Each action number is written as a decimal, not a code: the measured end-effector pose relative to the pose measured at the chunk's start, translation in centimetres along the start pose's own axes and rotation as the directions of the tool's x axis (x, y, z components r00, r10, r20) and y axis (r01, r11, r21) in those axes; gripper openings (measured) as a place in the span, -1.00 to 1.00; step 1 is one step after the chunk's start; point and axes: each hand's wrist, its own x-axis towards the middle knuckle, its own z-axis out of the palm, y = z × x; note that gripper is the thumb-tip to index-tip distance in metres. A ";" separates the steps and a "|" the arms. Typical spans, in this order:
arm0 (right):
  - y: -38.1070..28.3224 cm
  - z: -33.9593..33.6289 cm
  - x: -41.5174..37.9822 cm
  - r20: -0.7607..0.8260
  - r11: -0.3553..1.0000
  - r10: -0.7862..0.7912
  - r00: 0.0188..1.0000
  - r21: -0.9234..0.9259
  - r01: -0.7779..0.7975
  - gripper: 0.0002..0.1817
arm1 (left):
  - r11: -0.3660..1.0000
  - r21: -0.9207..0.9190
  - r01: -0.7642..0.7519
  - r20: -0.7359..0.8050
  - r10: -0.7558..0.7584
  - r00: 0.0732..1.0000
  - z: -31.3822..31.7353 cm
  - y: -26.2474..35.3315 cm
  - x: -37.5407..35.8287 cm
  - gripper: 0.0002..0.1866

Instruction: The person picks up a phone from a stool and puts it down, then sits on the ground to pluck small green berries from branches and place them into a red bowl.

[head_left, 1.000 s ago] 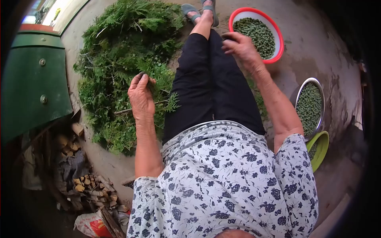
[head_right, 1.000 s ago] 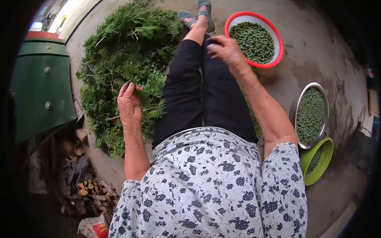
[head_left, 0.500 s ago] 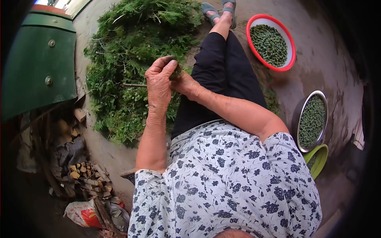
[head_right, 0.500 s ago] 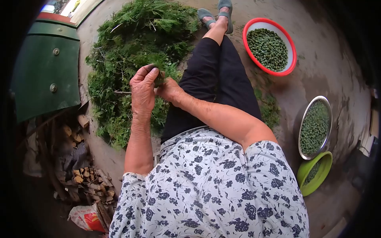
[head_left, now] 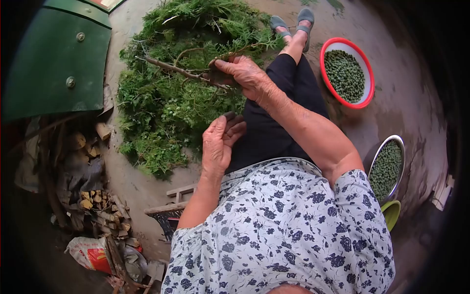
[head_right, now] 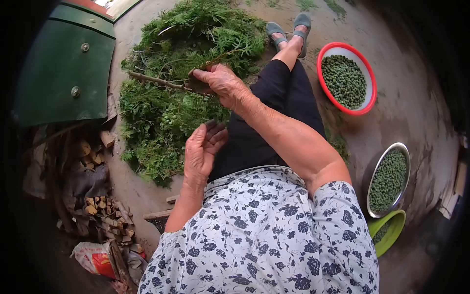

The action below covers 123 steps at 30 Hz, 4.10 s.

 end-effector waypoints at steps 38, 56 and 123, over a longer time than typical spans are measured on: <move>1.3 0.1 -11.6 0.026 0.945 -0.045 0.999 -0.324 0.051 -0.49 | 0.713 0.257 -0.652 0.137 0.641 0.755 3.3 6.4 10.5 -0.63; -0.2 -5.6 -12.7 -0.254 0.989 0.040 0.966 -0.129 -0.075 -0.79 | 0.978 0.071 -0.196 0.363 0.158 0.918 0.6 -0.7 10.9 -0.64; -3.4 -7.4 -14.5 -0.118 0.343 -0.830 0.545 -0.879 0.331 -0.75 | 0.583 0.635 -0.507 0.379 0.337 0.862 12.5 -2.4 5.3 -0.80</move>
